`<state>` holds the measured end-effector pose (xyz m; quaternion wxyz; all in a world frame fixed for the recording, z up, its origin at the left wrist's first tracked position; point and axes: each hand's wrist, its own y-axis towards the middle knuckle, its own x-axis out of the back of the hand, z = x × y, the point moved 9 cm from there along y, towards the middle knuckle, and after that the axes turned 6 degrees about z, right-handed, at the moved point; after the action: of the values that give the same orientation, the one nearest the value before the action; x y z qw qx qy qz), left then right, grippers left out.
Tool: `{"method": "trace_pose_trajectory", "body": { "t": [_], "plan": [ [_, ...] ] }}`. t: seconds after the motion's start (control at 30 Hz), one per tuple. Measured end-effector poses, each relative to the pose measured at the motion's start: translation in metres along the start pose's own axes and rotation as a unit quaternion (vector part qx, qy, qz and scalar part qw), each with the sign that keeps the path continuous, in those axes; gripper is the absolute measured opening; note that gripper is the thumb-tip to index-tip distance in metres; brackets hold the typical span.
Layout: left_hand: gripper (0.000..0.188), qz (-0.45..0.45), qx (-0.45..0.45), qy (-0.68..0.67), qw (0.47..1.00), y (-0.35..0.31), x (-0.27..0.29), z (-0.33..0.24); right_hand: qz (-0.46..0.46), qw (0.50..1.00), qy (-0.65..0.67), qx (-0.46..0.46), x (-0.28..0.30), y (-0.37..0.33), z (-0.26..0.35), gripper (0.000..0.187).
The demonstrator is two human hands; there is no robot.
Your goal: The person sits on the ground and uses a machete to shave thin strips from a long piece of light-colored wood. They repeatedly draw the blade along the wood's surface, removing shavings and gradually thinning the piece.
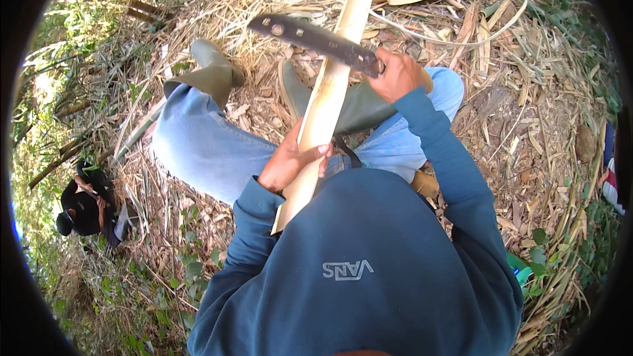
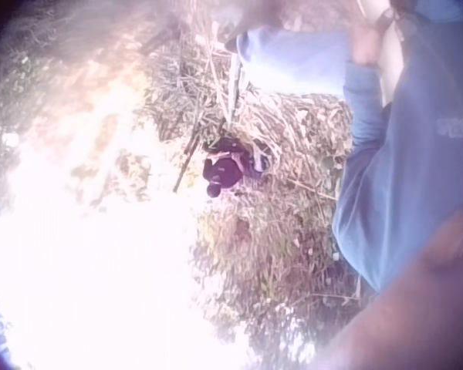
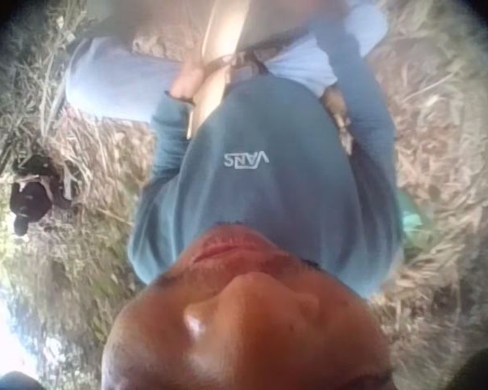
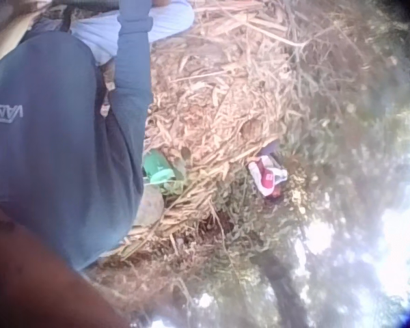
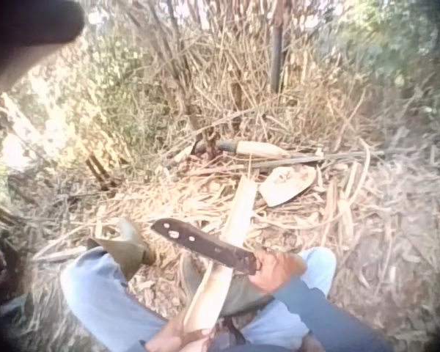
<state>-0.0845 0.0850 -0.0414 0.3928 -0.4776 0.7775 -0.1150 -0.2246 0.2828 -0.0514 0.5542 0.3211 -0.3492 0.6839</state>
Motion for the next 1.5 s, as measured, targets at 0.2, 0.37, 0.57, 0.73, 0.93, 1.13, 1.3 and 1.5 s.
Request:
{"method": "trace_pose_trajectory", "body": {
  "t": [0.2,0.37,0.57,0.73,0.93,1.13,1.3,1.5],
  "plan": [
    [0.058,0.022,-0.004,-0.014,1.0,0.001,-0.003,0.002,-0.027,0.999,-0.01,0.018,0.025,0.018,-0.003,0.04],
    [0.058,0.003,-0.013,-0.028,1.0,0.001,0.002,0.003,-0.001,0.995,-0.028,0.1,0.016,-0.004,0.015,0.025],
    [0.059,0.025,-0.017,-0.024,0.999,-0.003,-0.005,-0.004,0.026,0.999,-0.023,0.018,0.024,0.003,0.008,0.021],
    [0.059,0.006,-0.019,-0.014,1.0,0.0,0.001,-0.003,0.01,0.987,0.006,0.16,0.01,-0.046,0.051,0.021],
    [0.059,0.006,-0.029,-0.026,0.999,-0.001,0.003,-0.002,-0.035,0.992,0.033,0.115,0.007,-0.042,0.053,0.02],
    [0.058,0.02,-0.036,-0.028,0.999,-0.001,0.001,-0.003,-0.005,0.99,0.019,0.138,0.005,-0.046,0.054,0.023],
    [0.057,0.012,-0.024,-0.037,0.999,-0.002,0.0,0.001,-0.023,0.995,0.044,0.092,0.012,-0.035,0.044,0.024],
    [0.061,0.017,-0.02,-0.025,0.999,0.001,0.004,0.002,-0.016,0.996,-0.01,0.082,0.014,-0.022,0.032,0.026]
  ]
}}
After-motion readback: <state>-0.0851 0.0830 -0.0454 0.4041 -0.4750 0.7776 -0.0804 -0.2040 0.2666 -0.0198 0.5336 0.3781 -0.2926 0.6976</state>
